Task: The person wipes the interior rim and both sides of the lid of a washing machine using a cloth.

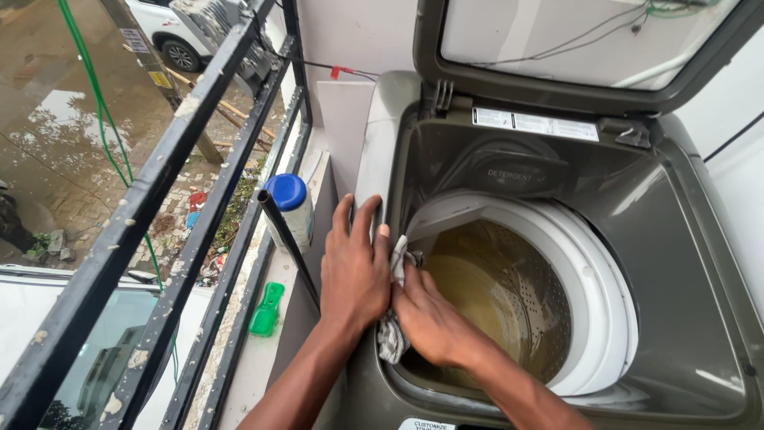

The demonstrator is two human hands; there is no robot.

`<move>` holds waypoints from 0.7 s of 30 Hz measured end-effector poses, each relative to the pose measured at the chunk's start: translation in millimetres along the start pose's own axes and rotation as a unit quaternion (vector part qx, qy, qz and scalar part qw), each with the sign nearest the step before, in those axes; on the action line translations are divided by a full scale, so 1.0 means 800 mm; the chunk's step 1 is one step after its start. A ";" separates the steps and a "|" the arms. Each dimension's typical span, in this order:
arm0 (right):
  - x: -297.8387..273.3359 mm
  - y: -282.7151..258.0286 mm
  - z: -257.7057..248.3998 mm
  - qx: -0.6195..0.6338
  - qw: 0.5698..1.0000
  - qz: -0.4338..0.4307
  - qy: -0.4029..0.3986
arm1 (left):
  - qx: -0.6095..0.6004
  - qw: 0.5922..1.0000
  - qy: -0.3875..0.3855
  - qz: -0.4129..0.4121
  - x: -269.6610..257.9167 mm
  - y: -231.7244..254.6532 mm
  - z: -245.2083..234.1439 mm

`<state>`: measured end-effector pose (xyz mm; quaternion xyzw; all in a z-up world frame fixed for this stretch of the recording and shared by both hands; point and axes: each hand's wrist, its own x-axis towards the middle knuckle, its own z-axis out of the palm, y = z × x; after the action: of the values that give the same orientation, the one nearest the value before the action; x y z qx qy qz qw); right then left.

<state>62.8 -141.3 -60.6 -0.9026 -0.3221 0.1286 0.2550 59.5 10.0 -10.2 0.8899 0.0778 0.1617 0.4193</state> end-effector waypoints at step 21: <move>-0.110 -0.068 -0.091 0.016 0.967 0.190 -0.171 | 0.005 0.999 -0.020 -0.044 -0.001 0.002 -0.002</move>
<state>-3.2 -189.6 36.1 -0.9076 -0.1814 0.3321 0.1819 58.1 10.1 -8.2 0.8908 0.1093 0.1246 0.4231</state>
